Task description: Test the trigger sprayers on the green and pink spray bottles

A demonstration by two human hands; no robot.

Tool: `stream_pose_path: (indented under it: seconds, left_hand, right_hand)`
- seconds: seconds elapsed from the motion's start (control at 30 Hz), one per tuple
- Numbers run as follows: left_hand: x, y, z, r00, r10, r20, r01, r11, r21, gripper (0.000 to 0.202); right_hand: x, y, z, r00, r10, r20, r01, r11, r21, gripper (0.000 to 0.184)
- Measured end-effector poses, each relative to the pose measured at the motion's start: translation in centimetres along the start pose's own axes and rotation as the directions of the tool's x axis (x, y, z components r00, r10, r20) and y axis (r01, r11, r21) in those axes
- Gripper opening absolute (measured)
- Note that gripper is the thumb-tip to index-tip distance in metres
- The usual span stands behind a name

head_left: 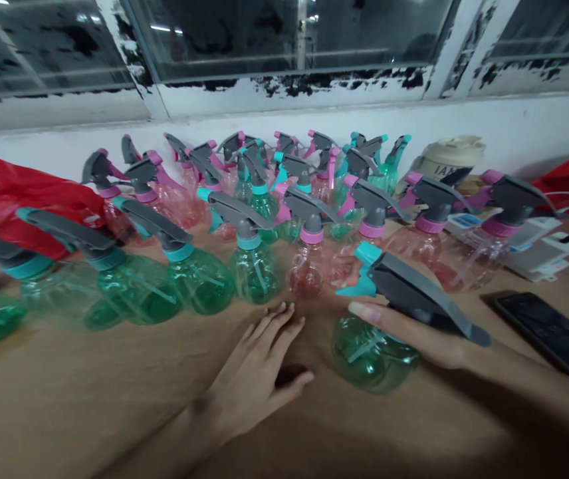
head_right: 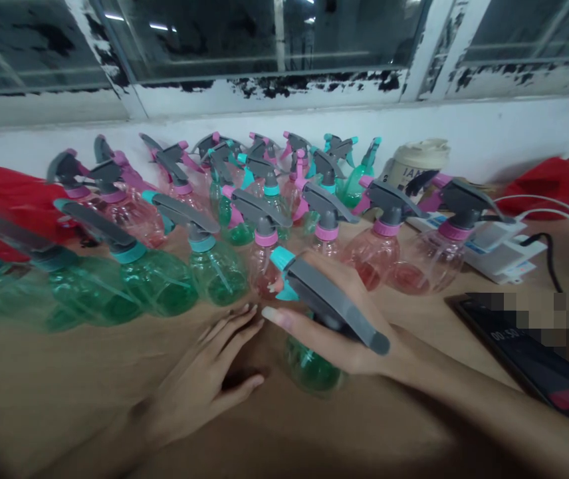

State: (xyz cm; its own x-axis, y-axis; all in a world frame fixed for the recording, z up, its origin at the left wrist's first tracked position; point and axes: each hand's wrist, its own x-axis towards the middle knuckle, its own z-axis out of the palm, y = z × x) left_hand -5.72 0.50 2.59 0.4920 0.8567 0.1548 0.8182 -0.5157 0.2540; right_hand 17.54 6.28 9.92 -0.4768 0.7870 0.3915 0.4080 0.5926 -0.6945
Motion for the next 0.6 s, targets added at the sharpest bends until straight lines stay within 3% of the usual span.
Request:
stream_pose_path:
  seconds: [0.33, 0.6]
  left_hand:
    - [-0.07, -0.31, 0.46, 1.0, 0.022, -0.021, -0.022, 0.999, 0.042, 0.057]
    - [-0.06, -0.45, 0.37, 1.0, 0.004, -0.026, -0.003, 1.0, 0.018, 0.053]
  right_hand:
    - [0.38, -0.11, -0.11, 0.999, -0.041, -0.008, 0.042, 0.995, 0.086, 0.015]
    - [0.38, 0.03, -0.24, 0.999, -0.046, 0.018, 0.044, 0.997, 0.062, 0.02]
